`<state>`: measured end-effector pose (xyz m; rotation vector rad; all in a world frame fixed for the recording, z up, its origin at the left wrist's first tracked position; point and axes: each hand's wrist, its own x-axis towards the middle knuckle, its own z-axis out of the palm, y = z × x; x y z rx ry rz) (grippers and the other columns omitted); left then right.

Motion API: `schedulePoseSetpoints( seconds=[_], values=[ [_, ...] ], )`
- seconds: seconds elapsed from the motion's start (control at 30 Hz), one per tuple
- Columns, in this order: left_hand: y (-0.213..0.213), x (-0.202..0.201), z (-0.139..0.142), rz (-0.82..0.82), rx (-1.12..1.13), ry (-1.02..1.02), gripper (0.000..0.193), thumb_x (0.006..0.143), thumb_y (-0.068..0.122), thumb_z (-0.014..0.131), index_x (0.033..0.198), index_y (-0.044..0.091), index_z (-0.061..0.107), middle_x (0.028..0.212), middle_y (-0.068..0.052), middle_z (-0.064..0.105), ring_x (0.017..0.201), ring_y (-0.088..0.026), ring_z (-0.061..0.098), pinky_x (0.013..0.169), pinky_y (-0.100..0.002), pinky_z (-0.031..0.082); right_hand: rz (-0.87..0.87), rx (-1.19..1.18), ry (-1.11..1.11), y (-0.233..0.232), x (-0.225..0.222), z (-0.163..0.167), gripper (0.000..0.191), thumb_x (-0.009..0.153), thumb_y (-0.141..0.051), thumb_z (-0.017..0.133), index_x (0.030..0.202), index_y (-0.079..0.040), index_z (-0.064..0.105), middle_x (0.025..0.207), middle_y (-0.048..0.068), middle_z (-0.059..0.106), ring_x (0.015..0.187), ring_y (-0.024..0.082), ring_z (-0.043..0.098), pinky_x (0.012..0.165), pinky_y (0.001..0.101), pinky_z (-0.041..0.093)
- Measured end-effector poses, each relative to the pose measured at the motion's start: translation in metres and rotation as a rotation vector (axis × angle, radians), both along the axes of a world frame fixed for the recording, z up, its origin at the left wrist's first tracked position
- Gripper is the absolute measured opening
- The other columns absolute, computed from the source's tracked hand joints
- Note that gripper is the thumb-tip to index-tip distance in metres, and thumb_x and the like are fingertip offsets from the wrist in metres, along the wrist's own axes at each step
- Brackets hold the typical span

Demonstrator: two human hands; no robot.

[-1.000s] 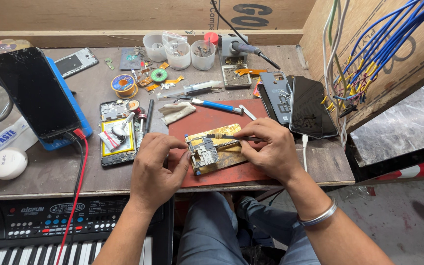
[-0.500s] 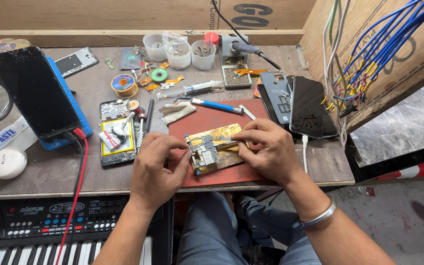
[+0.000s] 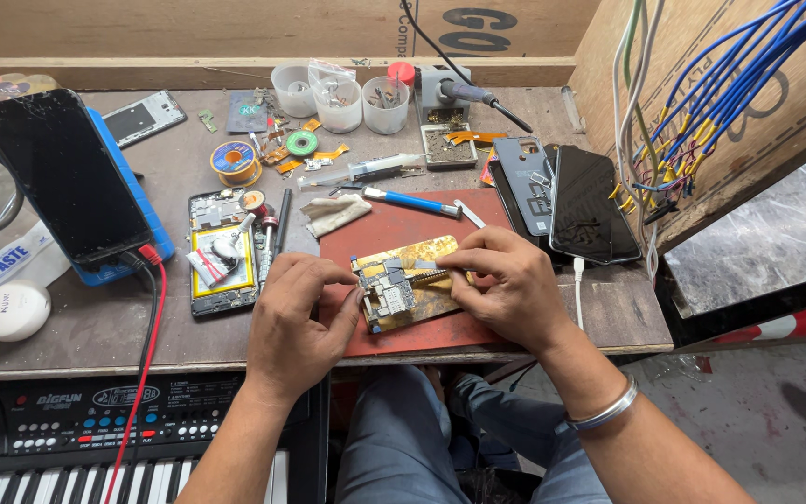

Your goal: The person uses tweezers to manipulate small components on a circuit board clamped to a workbench. They repeatedly probe and adjust tiny parts while holding the board steady with the other hand. The work continues without visible completion of the repair.

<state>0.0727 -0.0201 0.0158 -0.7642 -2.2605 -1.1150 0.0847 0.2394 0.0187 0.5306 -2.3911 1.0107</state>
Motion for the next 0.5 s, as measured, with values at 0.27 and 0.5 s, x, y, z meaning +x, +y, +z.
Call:
schedulePoseSetpoints(
  seconds=[0.27, 0.5],
  values=[
    [0.001, 0.0, 0.0, 0.001, 0.003, -0.017, 0.017, 0.079, 0.005, 0.079, 0.093, 0.006, 0.068, 0.088, -0.008, 0.068, 0.092, -0.024, 0.065, 0.069, -0.035, 0.056, 0.01, -0.006, -0.003, 0.003, -0.001, -0.006, 0.025, 0.079, -0.007, 0.077, 0.103, -0.011, 0.08, 0.099, 0.006, 0.071, 0.081, 0.016, 0.075, 0.066, 0.0266, 0.061],
    [0.0, -0.001, 0.001, 0.002, -0.002, -0.006, 0.017, 0.08, 0.005, 0.079, 0.093, 0.006, 0.068, 0.088, -0.008, 0.068, 0.092, -0.024, 0.065, 0.069, -0.035, 0.056, 0.0, -0.001, 0.009, -0.014, 0.005, 0.024, 0.023, 0.081, -0.007, 0.077, 0.104, -0.011, 0.08, 0.099, 0.005, 0.072, 0.08, 0.015, 0.075, 0.066, 0.0263, 0.061]
  ],
)
